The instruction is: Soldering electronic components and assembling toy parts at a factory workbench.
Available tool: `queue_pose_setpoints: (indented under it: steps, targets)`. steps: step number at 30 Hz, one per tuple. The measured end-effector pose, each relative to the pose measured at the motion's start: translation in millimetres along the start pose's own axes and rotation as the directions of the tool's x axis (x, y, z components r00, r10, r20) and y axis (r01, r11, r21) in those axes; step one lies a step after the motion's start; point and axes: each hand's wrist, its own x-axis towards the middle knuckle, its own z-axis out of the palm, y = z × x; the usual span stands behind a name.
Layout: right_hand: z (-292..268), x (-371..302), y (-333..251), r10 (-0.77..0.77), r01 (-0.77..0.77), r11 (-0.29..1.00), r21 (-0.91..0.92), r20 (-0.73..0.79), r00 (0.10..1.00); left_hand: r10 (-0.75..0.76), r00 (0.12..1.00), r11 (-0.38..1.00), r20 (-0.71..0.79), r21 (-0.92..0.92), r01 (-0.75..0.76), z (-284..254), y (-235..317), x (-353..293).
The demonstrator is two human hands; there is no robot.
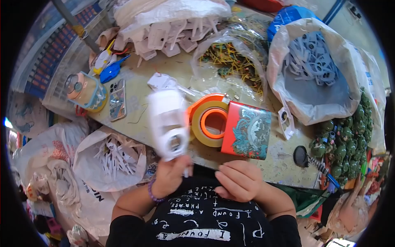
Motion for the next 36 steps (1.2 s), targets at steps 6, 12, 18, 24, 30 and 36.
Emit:
queue_pose_setpoints:
  steps: [6,12,18,24,30,36]
  targets:
    - [-22.5,-20.3,5.0,0.154,-0.157,0.986,-0.057,-0.049,0.987,0.136,0.592,0.949,-0.794,-0.068,-0.309,-105.4,-57.4,-35.2]
    - [-23.4,-34.5,11.8,0.213,-0.215,0.976,-0.038,-0.065,0.975,-0.43,0.389,0.75,-0.815,-0.562,-0.349,-233.2,-104.6,-77.3]
    - [-27.0,-46.2,7.4,0.259,-0.269,0.962,-0.054,-0.148,0.955,-0.626,0.779,0.606,0.037,-0.605,0.516,-192.6,-19.7,-65.5]
    - [-34.9,-65.8,-3.7,0.337,-0.372,0.921,-0.119,-0.237,0.911,0.007,0.998,0.868,-0.059,0.496,0.023,-138.7,48.7,108.8]
    - [-44.5,-55.4,-5.4,0.349,-0.384,0.914,-0.132,-0.225,0.909,-0.253,0.964,0.948,-0.086,-0.221,0.23,-109.4,79.7,265.7]
    - [-57.2,-17.8,34.4,0.468,-0.557,0.787,-0.265,-0.332,0.819,-0.131,0.991,0.939,0.007,-0.319,0.126,-96.3,58.2,274.4]
